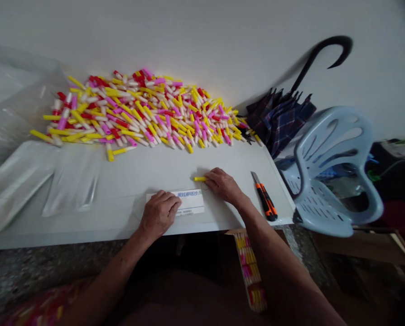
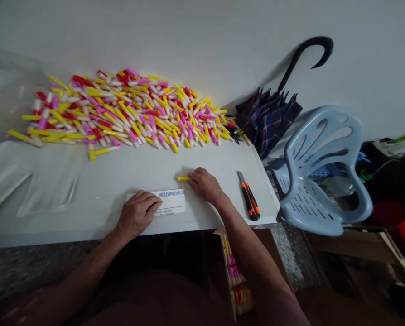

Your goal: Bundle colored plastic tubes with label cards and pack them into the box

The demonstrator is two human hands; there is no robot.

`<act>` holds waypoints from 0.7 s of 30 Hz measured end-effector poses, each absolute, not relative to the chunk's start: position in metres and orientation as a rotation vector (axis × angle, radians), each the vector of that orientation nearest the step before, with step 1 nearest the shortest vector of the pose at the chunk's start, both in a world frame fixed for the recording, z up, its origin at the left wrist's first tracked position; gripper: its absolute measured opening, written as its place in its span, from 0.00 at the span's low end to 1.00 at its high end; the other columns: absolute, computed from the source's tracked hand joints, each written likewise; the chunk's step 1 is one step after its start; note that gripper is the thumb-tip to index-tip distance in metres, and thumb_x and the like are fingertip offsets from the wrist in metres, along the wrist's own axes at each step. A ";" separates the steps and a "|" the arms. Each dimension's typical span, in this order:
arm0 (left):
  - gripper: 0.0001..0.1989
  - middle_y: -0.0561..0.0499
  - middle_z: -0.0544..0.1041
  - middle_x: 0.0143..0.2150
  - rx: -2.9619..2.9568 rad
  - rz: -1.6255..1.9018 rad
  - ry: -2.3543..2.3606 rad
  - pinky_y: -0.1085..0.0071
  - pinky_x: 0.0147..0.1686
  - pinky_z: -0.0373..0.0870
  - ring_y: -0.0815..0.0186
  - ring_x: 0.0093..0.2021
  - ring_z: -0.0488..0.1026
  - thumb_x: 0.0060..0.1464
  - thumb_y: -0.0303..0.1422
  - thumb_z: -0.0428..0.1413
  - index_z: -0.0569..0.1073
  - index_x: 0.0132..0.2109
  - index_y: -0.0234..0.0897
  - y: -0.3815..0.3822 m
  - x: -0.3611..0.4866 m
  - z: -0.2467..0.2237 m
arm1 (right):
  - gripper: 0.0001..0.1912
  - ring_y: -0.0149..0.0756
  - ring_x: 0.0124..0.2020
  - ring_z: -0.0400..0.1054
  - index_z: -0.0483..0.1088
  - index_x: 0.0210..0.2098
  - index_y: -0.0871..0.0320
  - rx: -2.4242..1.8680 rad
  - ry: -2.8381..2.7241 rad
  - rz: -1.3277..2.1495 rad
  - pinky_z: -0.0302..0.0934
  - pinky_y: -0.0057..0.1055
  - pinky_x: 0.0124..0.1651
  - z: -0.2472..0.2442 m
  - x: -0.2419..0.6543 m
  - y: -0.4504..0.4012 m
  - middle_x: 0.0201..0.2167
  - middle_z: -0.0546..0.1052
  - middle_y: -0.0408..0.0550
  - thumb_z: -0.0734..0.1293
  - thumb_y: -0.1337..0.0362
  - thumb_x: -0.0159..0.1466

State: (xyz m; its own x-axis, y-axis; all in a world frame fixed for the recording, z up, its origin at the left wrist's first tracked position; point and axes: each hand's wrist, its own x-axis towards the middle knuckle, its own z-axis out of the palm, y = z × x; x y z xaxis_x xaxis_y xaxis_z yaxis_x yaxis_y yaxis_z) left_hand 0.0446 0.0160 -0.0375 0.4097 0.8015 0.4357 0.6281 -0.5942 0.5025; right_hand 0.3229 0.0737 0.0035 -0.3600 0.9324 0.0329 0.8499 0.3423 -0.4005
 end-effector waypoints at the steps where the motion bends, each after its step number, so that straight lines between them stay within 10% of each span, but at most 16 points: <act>1: 0.09 0.50 0.81 0.38 2.392 0.982 1.250 0.61 0.44 0.71 0.61 0.41 0.73 0.69 0.30 0.54 0.78 0.40 0.39 0.016 0.044 -0.038 | 0.09 0.41 0.49 0.72 0.76 0.50 0.53 -1.591 -2.328 0.485 0.66 0.37 0.55 0.002 0.324 0.074 0.47 0.77 0.52 0.65 0.63 0.74; 21: 0.08 0.49 0.80 0.40 2.391 1.036 1.206 0.59 0.45 0.72 0.60 0.42 0.74 0.70 0.30 0.52 0.76 0.43 0.39 0.014 0.043 -0.038 | 0.10 0.32 0.32 0.67 0.77 0.31 0.58 -1.655 -2.182 0.845 0.59 0.31 0.40 0.026 0.277 0.015 0.33 0.74 0.46 0.69 0.65 0.69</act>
State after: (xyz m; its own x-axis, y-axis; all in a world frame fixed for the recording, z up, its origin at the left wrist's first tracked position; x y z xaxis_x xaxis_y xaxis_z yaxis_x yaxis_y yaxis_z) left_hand 0.0434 0.0143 -0.0379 0.3978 0.7830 0.4782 0.5905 -0.6174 0.5197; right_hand 0.2775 0.0152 0.0256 -0.3081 0.9429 -0.1268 0.7824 0.1753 -0.5976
